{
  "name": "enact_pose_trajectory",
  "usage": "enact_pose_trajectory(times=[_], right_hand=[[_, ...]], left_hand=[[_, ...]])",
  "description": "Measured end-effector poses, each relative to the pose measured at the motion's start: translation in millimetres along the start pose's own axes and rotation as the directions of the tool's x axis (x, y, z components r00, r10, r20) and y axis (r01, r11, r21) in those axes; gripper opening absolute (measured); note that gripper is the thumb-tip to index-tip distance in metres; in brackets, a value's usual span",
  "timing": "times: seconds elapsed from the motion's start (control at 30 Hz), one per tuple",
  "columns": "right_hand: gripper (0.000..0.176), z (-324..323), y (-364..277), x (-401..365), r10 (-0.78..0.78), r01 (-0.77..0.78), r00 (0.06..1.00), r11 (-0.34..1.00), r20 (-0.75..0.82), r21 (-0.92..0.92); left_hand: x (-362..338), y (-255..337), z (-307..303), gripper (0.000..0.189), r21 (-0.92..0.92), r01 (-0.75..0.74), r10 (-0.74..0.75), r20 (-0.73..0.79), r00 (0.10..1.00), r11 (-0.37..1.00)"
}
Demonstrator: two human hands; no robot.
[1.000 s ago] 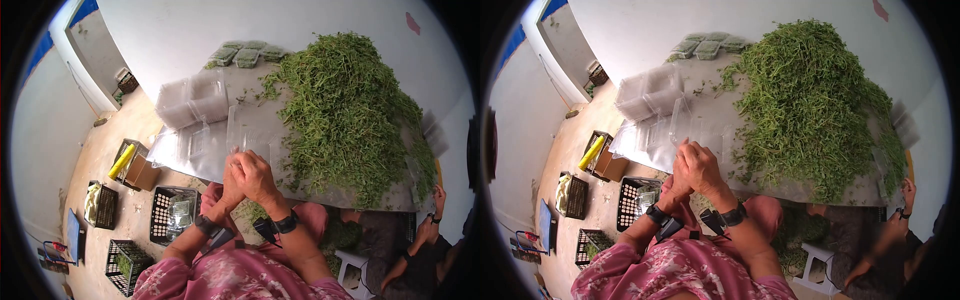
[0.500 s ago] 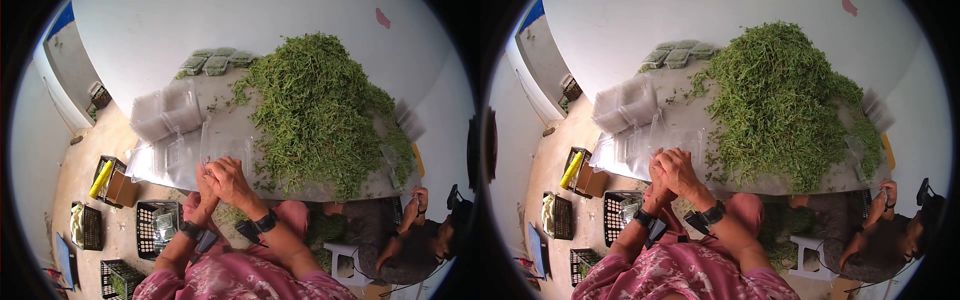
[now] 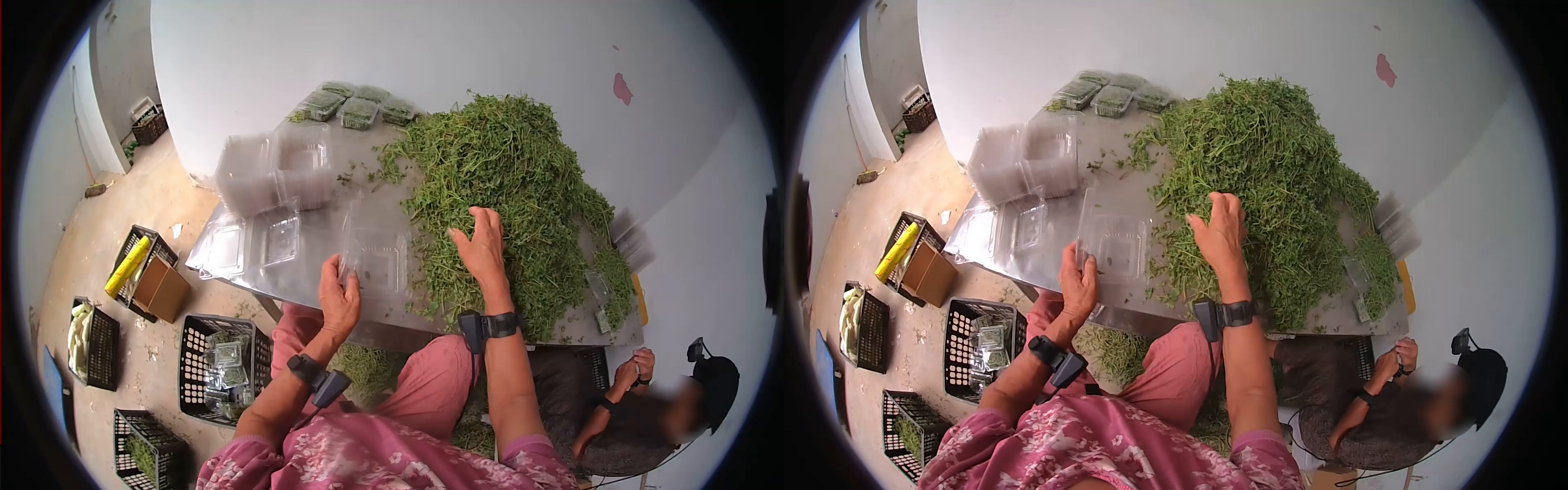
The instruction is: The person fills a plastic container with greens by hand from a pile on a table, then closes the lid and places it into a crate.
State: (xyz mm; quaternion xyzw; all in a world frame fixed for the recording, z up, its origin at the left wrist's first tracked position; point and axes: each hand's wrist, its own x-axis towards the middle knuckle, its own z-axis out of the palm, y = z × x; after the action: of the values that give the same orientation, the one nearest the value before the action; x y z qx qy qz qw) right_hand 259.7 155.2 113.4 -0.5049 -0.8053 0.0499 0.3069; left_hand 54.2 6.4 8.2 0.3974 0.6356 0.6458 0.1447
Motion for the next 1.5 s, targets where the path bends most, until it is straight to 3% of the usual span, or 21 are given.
enact_pose_trajectory(times=[0.13,0.23,0.27,0.37,0.4,0.5,0.53,0.63,0.67,0.8,0.9,1.0,1.2,1.3,1.33,1.43,1.5], right_hand=[[0.089,9,13,24,0.364,-0.312,0.906,0.920,0.217,-0.238],[0.091,26,23,23,0.397,-0.314,0.868,0.904,0.297,-0.290],[0.076,32,26,18,0.382,-0.288,0.884,0.899,0.270,-0.331],[0.057,43,65,26,0.232,-0.182,0.910,0.968,0.342,-0.173],[0.042,34,56,20,0.123,-0.083,0.972,0.976,0.199,-0.199],[0.042,0,49,29,0.009,-0.002,0.991,0.999,0.136,-0.053],[0.038,-6,50,33,0.006,-0.006,1.000,1.000,0.024,0.002],[0.040,-33,35,34,0.014,-0.013,1.000,1.000,-0.017,0.006],[0.041,-42,27,34,0.095,-0.095,0.982,0.995,0.161,-0.009],[0.044,-43,50,33,0.079,-0.077,0.970,0.997,0.231,-0.015],[0.049,-52,43,29,0.142,-0.109,0.884,0.989,0.446,-0.098],[0.052,-55,63,28,0.037,0.040,0.872,0.988,0.489,-0.146],[0.063,-59,45,28,0.068,-0.062,0.868,0.998,0.492,-0.027],[0.074,-41,24,12,0.017,0.122,0.889,0.955,0.458,-0.271],[0.078,-44,3,8,0.077,0.149,0.850,0.913,0.520,-0.379],[0.080,-33,-2,6,0.208,0.103,0.769,0.894,0.605,-0.437],[0.069,-18,29,8,0.225,0.038,0.797,0.908,0.561,-0.418]], left_hand=[[1,-14,4,0.039,0.022,-0.031,0.032,-0.025,0.999,0.999],[1,-7,1,0.040,0.038,0.018,-0.018,-0.007,1.000,0.999],[1,-6,1,0.040,0.034,0.013,-0.012,-0.016,1.000,0.999],[1,-4,2,0.040,0.021,0.017,-0.017,-0.015,1.000,1.000],[1,-1,2,0.040,0.011,0.032,-0.032,-0.010,0.999,0.999],[1,-3,2,0.040,0.008,0.052,-0.052,-0.001,0.999,0.999],[1,-4,3,0.039,0.011,0.052,-0.052,0.001,0.999,0.999],[1,-8,4,0.039,0.012,0.021,-0.021,-0.013,1.000,1.000],[0,-8,4,0.040,0.026,0.004,-0.004,-0.020,1.000,1.000],[0,-5,2,0.040,0.056,-0.034,0.037,-0.040,0.999,0.998],[-1,-2,1,0.041,0.064,-0.040,0.044,-0.053,0.998,0.997],[-1,-1,2,0.041,0.074,-0.046,0.051,-0.063,0.997,0.996],[-1,0,2,0.040,0.060,-0.038,0.041,-0.053,0.998,0.997],[-1,0,3,0.041,0.068,-0.043,0.047,-0.057,0.997,0.997],[-1,1,2,0.041,0.075,-0.045,0.049,-0.059,0.997,0.996],[0,-6,3,0.041,0.071,-0.059,0.063,-0.048,0.997,0.996],[0,-6,2,0.040,0.060,-0.048,0.050,-0.033,0.998,0.997]])
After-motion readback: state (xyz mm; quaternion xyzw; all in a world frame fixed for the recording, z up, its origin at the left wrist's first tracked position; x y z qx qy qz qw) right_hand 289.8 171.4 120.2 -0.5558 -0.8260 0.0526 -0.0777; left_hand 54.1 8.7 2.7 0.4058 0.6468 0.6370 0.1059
